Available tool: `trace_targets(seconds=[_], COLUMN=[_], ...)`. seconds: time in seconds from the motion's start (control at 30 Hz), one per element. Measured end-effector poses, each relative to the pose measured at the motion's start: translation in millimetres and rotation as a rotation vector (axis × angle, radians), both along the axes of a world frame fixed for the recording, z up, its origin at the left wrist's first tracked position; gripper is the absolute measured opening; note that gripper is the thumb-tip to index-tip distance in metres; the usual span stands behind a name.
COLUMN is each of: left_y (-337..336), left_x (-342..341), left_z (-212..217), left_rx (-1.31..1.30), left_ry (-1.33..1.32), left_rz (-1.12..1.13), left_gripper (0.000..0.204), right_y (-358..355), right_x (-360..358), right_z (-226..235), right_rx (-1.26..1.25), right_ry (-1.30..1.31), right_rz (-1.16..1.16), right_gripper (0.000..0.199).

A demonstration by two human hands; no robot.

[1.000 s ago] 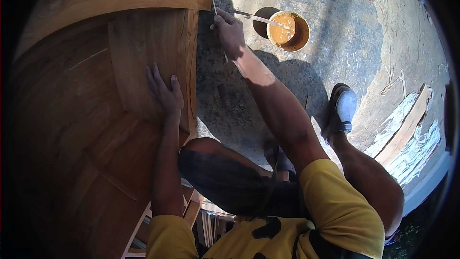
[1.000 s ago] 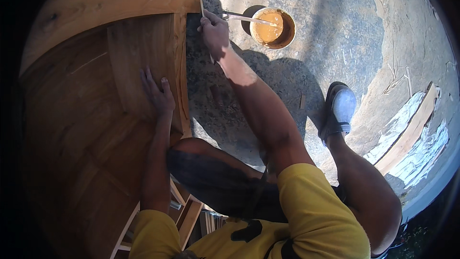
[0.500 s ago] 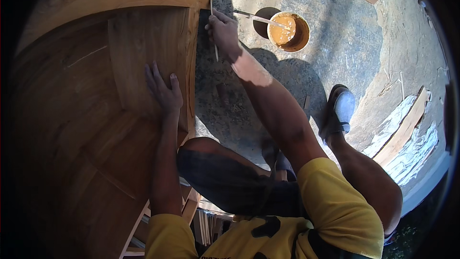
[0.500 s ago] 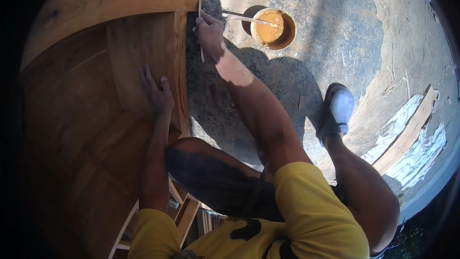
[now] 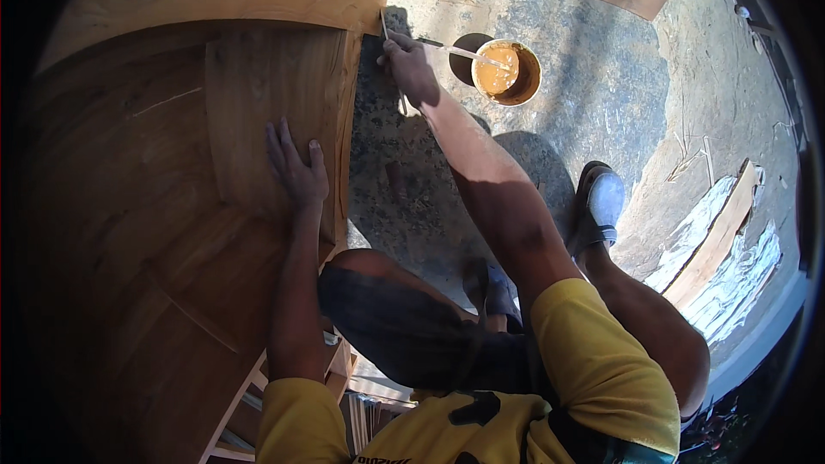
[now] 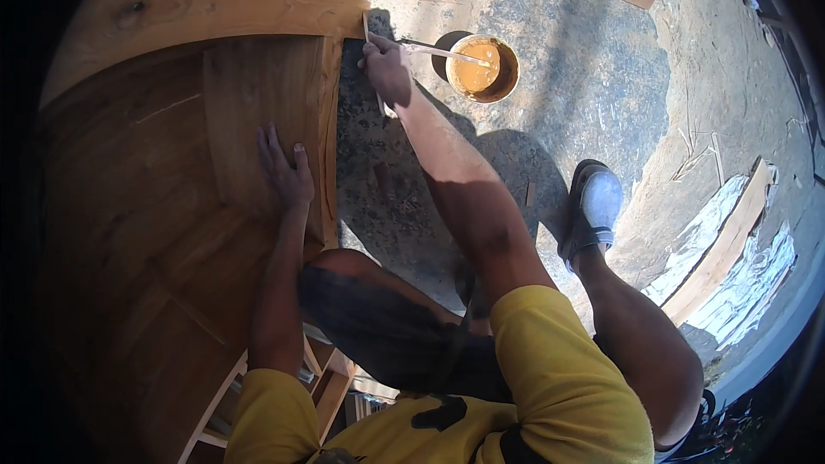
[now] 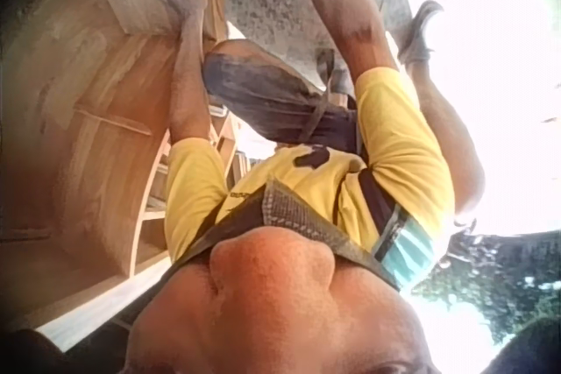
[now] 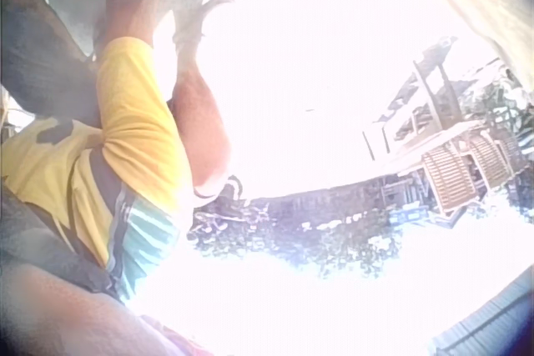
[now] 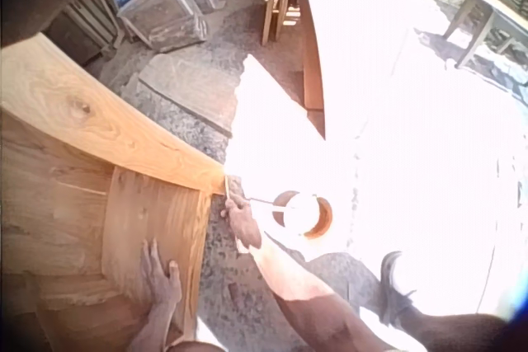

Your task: The person applies wood filler to gaps and imperfections on a wooden cabinet using a small wooden stick and then smooths the edges of a curved wooden board.

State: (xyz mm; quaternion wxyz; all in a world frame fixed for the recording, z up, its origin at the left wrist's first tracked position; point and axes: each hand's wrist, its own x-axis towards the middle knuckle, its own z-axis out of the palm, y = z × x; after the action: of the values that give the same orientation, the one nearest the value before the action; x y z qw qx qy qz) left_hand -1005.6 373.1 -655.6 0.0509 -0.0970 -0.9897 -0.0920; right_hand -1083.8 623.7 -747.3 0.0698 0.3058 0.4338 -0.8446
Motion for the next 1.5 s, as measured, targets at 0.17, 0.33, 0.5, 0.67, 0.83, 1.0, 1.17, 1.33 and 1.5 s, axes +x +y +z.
trace_targets(seconds=[0.17,0.33,0.5,0.67,0.83,1.0,1.17,1.33,1.5], left_y=[-20,-30,-20,-27,-26,-28,-25,-26,-26], left_x=[9,11,6,7,9,12,7,8,9], left_z=[5,10,8,-3,2,4,6,4,5], left_rx=[-0.025,-0.056,-0.016,0.035,0.052,0.027,0.013,0.003,-0.015], left_ry=[0.02,0.053,0.072,0.073,0.085,0.089,0.079,0.082,0.086], left_rz=[0.05,0.043,0.061,0.084,0.077,0.079,0.072,0.07,0.056], left_gripper=[0.067,0.064,0.065,0.068,0.068,0.068,0.068,0.067,0.067], right_y=[23,145,179,149,148,166,222,242,177], right_x=[63,89,83,72,63,61,57,65,70], right_z=[59,202,214,141,145,146,162,158,146], right_rx=[0.211,1.336,1.842,1.912,1.854,1.672,1.147,0.97,1.722], right_ry=[0.136,0.339,0.192,0.317,0.136,0.096,0.012,-0.067,0.111], right_rz=[0.473,1.179,1.251,1.487,1.482,1.457,1.263,1.122,1.327], right_gripper=[0.031,0.021,0.019,0.018,0.019,0.018,0.034,0.042,0.019])
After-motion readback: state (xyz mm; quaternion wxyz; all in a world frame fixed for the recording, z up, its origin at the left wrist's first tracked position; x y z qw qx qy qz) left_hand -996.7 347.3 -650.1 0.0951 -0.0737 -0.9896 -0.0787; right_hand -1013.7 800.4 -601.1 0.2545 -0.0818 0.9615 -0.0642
